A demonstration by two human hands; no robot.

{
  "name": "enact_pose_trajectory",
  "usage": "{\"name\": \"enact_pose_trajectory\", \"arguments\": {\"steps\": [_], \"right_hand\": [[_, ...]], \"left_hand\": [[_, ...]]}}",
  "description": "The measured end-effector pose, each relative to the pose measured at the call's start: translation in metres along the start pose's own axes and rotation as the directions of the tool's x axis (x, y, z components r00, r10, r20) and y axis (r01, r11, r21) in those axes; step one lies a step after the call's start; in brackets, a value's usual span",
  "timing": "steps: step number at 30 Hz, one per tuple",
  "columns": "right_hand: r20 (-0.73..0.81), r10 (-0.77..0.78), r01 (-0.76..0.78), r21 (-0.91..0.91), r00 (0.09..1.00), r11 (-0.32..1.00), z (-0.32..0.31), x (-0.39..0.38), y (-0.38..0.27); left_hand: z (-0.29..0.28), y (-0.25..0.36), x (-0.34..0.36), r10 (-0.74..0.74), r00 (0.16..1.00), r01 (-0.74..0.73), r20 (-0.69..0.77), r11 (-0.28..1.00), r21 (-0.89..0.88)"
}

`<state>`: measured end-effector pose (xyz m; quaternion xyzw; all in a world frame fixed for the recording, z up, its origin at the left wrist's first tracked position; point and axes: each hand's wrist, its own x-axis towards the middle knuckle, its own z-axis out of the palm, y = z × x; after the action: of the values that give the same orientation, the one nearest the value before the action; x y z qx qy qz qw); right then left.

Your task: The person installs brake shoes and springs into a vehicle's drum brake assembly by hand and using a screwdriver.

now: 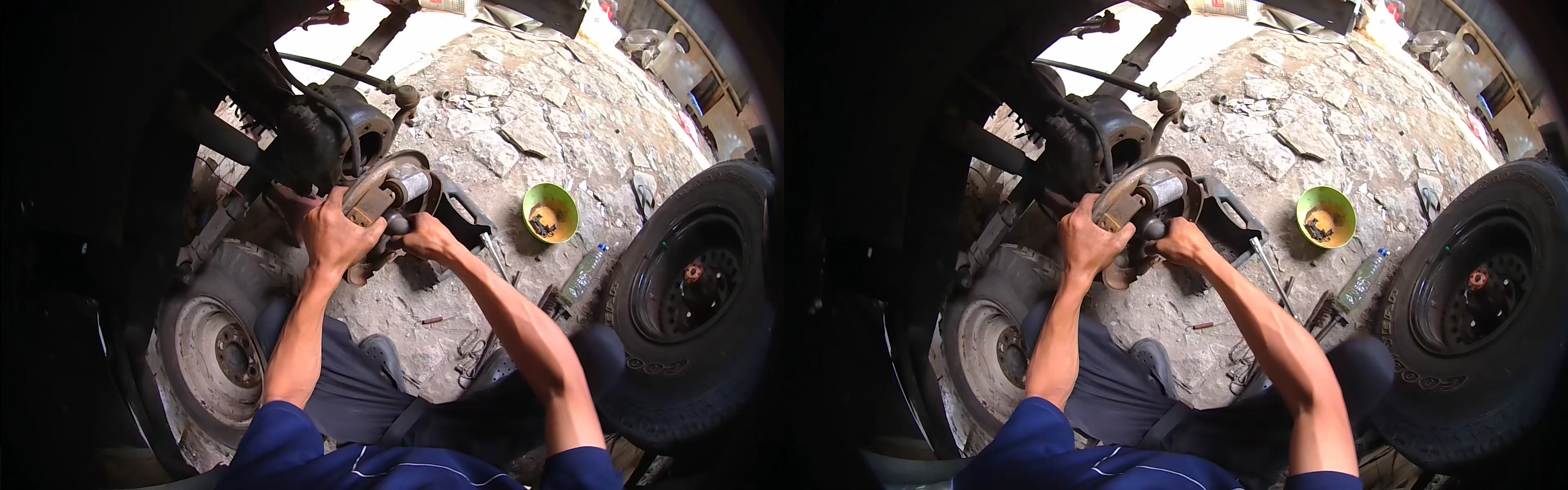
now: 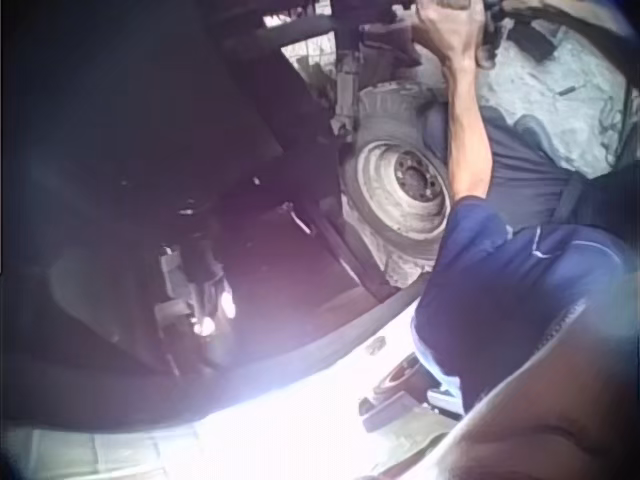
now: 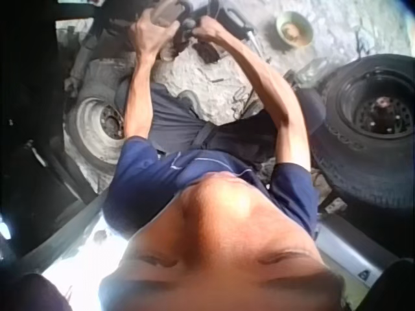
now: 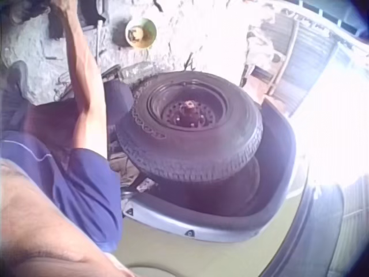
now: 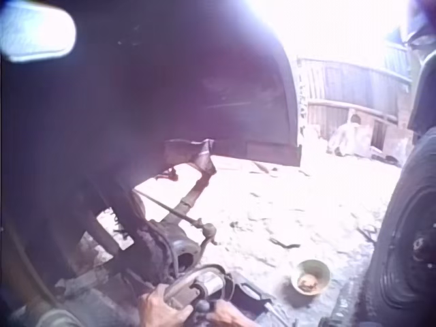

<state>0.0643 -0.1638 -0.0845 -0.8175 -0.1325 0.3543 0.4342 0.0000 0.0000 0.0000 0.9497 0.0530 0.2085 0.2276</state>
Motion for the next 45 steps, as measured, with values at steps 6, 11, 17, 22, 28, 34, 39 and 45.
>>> {"name": "enact_pose_trajectory", "arguments": {"steps": [6, 11, 17, 22, 28, 34, 39, 45], "right_hand": [[-0.129, -0.078, 0.073, -0.042, 0.989, 0.996, -0.006, 0.022, 0.017], [-0.243, -0.045, 0.028, -0.076, 0.969, 0.997, 0.008, -0.006, 0.016], [-0.193, 0.156, -0.123, 0.171, 0.969, 0.977, -0.012, -0.014, 0.006], [-0.071, 0.203, -0.152, 0.439, 0.977, 0.886, -0.008, -0.006, 0.003], [-0.276, 0.102, -0.113, -0.025, 0.956, 0.993, -0.013, 0.011, -0.019], [-0.41, -0.06, 0.006, -0.132, 0.91, 0.991, 0.001, 0.026, -0.016], [-0.494, 0.03, -0.035, -0.001, 0.869, 0.999, 0.014, 0.041, -0.01], [-0.566, -0.155, 0.076, -0.161, 0.809, 0.984, 0.02, 0.045, -0.002]], "left_hand": [[0.003, 0.008, 0.009, 0.055, 0.993, -0.061, -0.107, 0.997, -0.055], [0.013, 0.001, 0.007, -0.012, 0.998, 0.003, -0.062, 0.989, -0.145], [0.018, 0.01, 0.015, 0.021, 0.993, -0.045, -0.113, 0.976, -0.215], [0.019, 0.007, 0.013, 0.017, 0.993, -0.035, -0.12, 0.988, -0.153], [0.021, 0.007, 0.013, 0.0, 0.996, -0.009, -0.092, 0.994, -0.105], [0.022, 0.014, 0.015, -0.04, 0.997, 0.034, -0.058, 0.995, -0.092], [0.032, 0.008, 0.016, -0.094, 0.994, 0.089, -0.05, 0.992, -0.094], [0.035, 0.005, 0.021, -0.133, 0.989, 0.127, -0.07, 0.988, -0.093]]}}
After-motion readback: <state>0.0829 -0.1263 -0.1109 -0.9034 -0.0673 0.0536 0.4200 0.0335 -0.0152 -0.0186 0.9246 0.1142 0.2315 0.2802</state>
